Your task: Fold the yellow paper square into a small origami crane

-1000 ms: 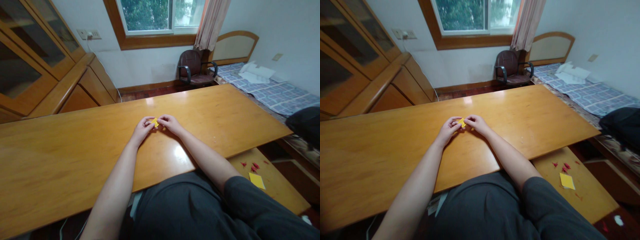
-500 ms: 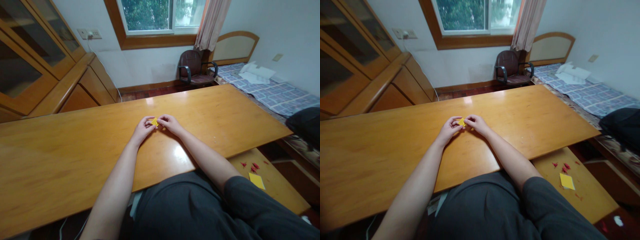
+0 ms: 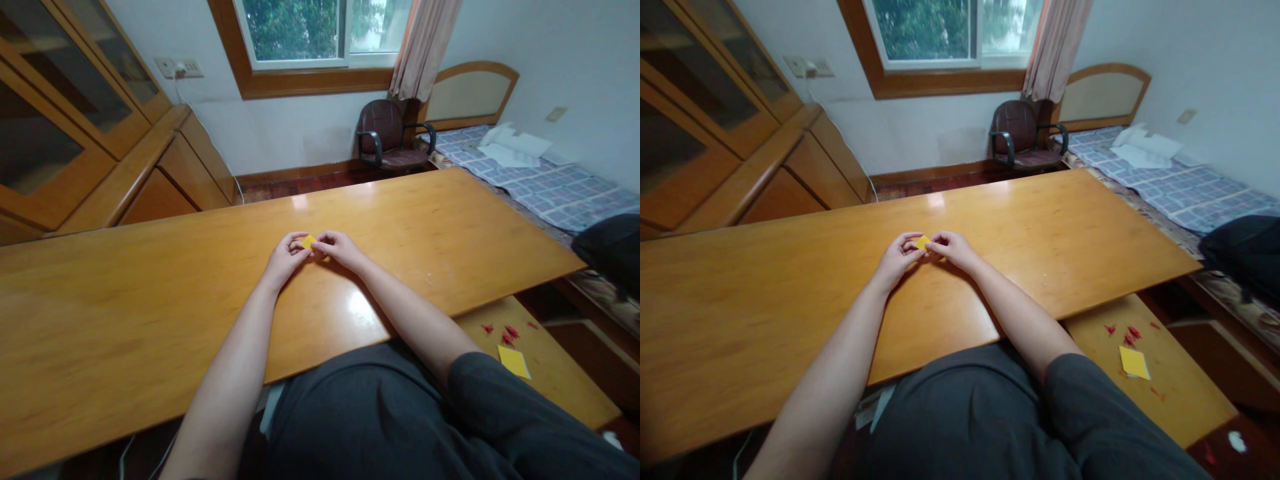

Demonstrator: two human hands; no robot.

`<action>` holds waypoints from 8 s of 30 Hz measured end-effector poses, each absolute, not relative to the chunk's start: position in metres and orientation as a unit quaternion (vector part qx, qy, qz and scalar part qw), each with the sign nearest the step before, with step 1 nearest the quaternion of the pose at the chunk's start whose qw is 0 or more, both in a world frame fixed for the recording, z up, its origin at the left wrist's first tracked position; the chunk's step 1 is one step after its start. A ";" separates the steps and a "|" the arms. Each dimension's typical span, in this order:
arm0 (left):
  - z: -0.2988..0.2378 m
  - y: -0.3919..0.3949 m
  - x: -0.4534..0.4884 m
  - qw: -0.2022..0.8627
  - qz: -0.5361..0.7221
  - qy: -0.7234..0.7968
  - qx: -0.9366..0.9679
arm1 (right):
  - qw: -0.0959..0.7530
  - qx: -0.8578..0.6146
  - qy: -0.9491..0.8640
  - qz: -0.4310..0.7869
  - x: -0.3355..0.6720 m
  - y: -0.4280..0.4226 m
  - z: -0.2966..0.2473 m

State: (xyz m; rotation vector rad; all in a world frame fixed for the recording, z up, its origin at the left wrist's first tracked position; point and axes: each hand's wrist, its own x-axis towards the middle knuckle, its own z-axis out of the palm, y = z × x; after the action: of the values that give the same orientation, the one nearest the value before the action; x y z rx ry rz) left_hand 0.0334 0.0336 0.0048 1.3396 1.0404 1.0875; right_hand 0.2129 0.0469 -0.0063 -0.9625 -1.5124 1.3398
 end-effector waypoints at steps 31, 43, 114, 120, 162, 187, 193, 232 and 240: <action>-0.002 0.037 0.030 0.513 0.450 0.443 0.581 | 0.424 -0.398 -0.601 0.548 0.213 0.046 -0.003; -0.001 0.036 0.032 0.532 0.442 0.443 0.570 | 0.432 -0.391 -0.594 0.555 0.213 0.045 -0.002; 0.008 0.031 0.032 0.570 0.459 0.402 0.550 | 0.421 -0.381 -0.564 0.600 0.214 0.045 0.005; 0.007 0.033 0.033 0.553 0.449 0.419 0.563 | 0.422 -0.380 -0.565 0.599 0.213 0.045 0.004; 0.000 0.036 0.036 0.541 0.449 0.434 0.563 | 0.436 -0.414 -0.564 0.566 0.210 0.040 0.017; 0.002 0.034 0.034 0.557 0.473 0.410 0.546 | 0.430 -0.406 -0.572 0.569 0.211 0.043 0.011; 0.002 0.035 0.034 0.553 0.463 0.418 0.552 | 0.431 -0.401 -0.579 0.564 0.211 0.044 0.009; 0.003 0.038 0.037 0.529 0.454 0.448 0.560 | 0.426 -0.430 -0.577 0.549 0.209 0.041 0.016; 0.004 0.037 0.038 0.524 0.450 0.453 0.564 | 0.441 -0.427 -0.585 0.530 0.208 0.045 0.008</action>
State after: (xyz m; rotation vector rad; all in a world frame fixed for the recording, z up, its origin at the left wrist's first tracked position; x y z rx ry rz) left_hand 0.0384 0.0368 0.0036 1.3507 1.0842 1.0764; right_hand 0.2081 0.0446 0.0085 -1.0602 -1.4527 1.3157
